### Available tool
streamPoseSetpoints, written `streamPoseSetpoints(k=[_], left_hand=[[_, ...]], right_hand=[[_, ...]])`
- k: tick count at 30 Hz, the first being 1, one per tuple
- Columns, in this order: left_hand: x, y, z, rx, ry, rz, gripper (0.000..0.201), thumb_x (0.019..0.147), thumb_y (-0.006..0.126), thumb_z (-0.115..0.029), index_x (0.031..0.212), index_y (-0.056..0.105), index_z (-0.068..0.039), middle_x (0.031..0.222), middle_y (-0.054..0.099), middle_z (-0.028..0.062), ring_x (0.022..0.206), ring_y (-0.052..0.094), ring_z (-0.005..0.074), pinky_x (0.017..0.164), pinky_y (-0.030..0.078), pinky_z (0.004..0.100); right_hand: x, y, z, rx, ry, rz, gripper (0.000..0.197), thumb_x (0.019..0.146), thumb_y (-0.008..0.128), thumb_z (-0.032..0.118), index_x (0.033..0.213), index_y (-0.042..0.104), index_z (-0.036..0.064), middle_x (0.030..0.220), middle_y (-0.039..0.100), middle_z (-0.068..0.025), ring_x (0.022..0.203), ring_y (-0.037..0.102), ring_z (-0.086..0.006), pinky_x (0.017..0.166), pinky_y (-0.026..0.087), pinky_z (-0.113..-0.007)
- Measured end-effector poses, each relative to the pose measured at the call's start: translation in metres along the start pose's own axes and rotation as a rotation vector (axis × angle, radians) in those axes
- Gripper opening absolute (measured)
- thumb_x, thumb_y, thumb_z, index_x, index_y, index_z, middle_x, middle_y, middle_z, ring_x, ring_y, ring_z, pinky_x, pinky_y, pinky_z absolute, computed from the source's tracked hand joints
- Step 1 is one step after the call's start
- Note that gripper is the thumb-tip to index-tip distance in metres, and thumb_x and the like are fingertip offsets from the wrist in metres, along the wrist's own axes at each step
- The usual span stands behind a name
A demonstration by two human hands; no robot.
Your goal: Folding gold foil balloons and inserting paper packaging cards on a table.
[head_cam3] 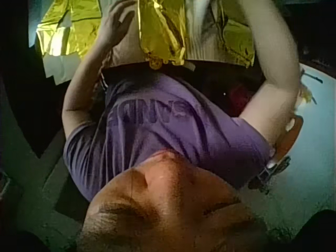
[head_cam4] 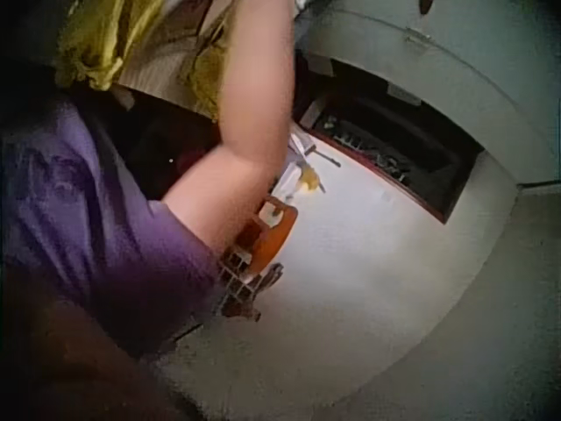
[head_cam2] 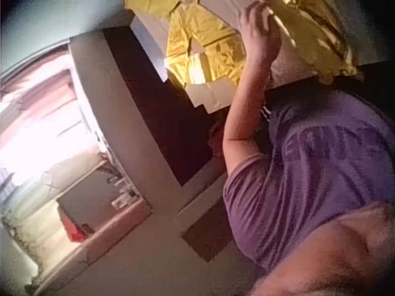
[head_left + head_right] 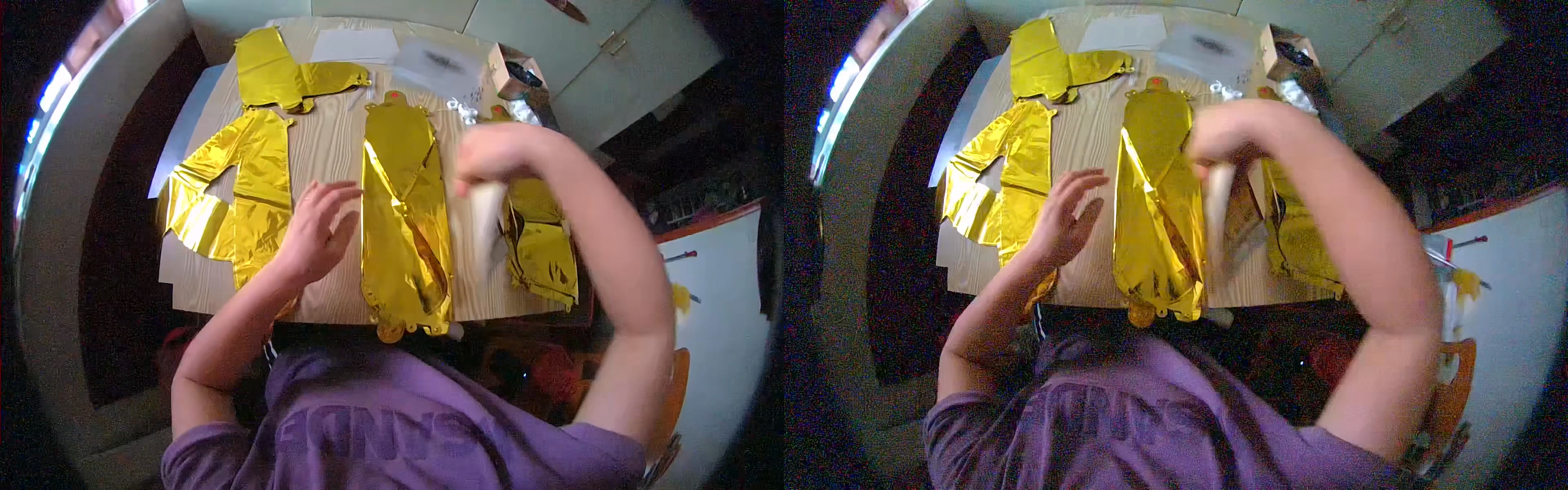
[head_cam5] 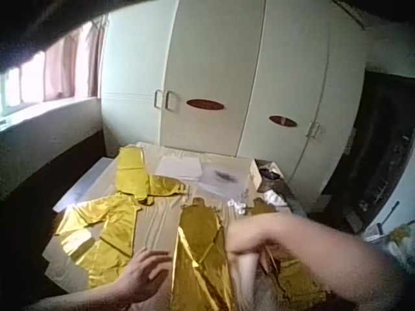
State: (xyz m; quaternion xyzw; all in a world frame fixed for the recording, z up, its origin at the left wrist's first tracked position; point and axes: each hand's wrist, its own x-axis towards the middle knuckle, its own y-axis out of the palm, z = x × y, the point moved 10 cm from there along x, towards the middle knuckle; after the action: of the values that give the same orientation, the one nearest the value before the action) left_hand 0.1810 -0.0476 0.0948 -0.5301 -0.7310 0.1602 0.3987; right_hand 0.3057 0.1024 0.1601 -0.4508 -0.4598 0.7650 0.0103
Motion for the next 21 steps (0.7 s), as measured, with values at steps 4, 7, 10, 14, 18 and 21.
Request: streamPoseSetpoints(k=[4, 7, 10, 14, 18, 21], left_hand=[[-0.005, -0.031, -0.004, -0.156, -0.148, -0.149, 0.034, 0.092, 0.059, -0.005, 0.126, 0.058, -0.006, 0.132, 0.057, 0.0134, 0.124, 0.054, 0.0310, 0.104, 0.042, 0.0396], [-0.019, -0.042, -0.004, -0.114, -0.111, -0.162, 0.035, 0.091, 0.060, -0.004, 0.126, 0.058, -0.006, 0.132, 0.057, 0.0142, 0.124, 0.054, 0.0297, 0.102, 0.042, 0.0383], [-0.035, -0.037, -0.006, -0.057, -0.089, -0.094, 0.031, 0.089, 0.063, -0.005, 0.120, 0.060, -0.005, 0.127, 0.059, 0.0149, 0.119, 0.056, 0.0318, 0.099, 0.044, 0.0392], [-0.045, -0.006, -0.002, -0.003, 0.017, 0.120, 0.023, 0.084, 0.067, -0.006, 0.107, 0.065, -0.005, 0.114, 0.063, 0.0138, 0.109, 0.060, 0.0342, 0.094, 0.047, 0.0418], [-0.040, 0.024, -0.011, 0.063, 0.179, 0.255, 0.031, 0.079, 0.073, -0.016, 0.108, 0.066, -0.008, 0.111, 0.064, 0.0125, 0.107, 0.060, 0.0334, 0.093, 0.047, 0.0447], [-0.024, 0.036, -0.028, 0.151, 0.281, 0.262, 0.048, 0.075, 0.076, -0.028, 0.117, 0.062, -0.008, 0.121, 0.060, 0.0151, 0.115, 0.057, 0.0357, 0.100, 0.045, 0.0477]], right_hand=[[0.087, 0.026, 0.011, 0.641, -0.014, 0.089, 0.043, 0.097, 0.059, 0.040, 0.106, 0.067, -0.0011, 0.087, 0.070, -0.0169, 0.067, 0.069, -0.0233, 0.060, 0.057, -0.036], [0.098, 0.035, 0.009, 0.729, -0.015, 0.002, 0.050, 0.097, 0.058, 0.044, 0.127, 0.057, 0.0035, 0.092, 0.068, -0.0149, 0.070, 0.068, -0.0208, 0.063, 0.055, -0.035], [0.063, 0.025, 0.005, 0.397, -0.205, -0.549, 0.038, 0.088, 0.068, 0.032, 0.113, 0.064, 0.0042, 0.097, 0.071, -0.0190, 0.077, 0.071, -0.0305, 0.069, 0.055, -0.041], [-0.044, 0.072, 0.046, -0.131, -0.585, -0.760, 0.028, 0.077, 0.073, 0.030, 0.083, 0.061, 0.0059, 0.086, 0.060, -0.0130, 0.088, 0.061, -0.0327, 0.080, 0.048, -0.044], [-0.079, 0.128, 0.045, -0.108, -0.403, -0.834, 0.046, 0.072, 0.080, 0.035, 0.103, 0.063, 0.0067, 0.092, 0.060, -0.0111, 0.090, 0.060, -0.0310, 0.080, 0.045, -0.044], [-0.067, 0.162, 0.036, -0.007, -0.250, -0.950, 0.060, 0.069, 0.082, 0.032, 0.116, 0.056, 0.0060, 0.097, 0.059, -0.0117, 0.090, 0.059, -0.0324, 0.080, 0.045, -0.044]])
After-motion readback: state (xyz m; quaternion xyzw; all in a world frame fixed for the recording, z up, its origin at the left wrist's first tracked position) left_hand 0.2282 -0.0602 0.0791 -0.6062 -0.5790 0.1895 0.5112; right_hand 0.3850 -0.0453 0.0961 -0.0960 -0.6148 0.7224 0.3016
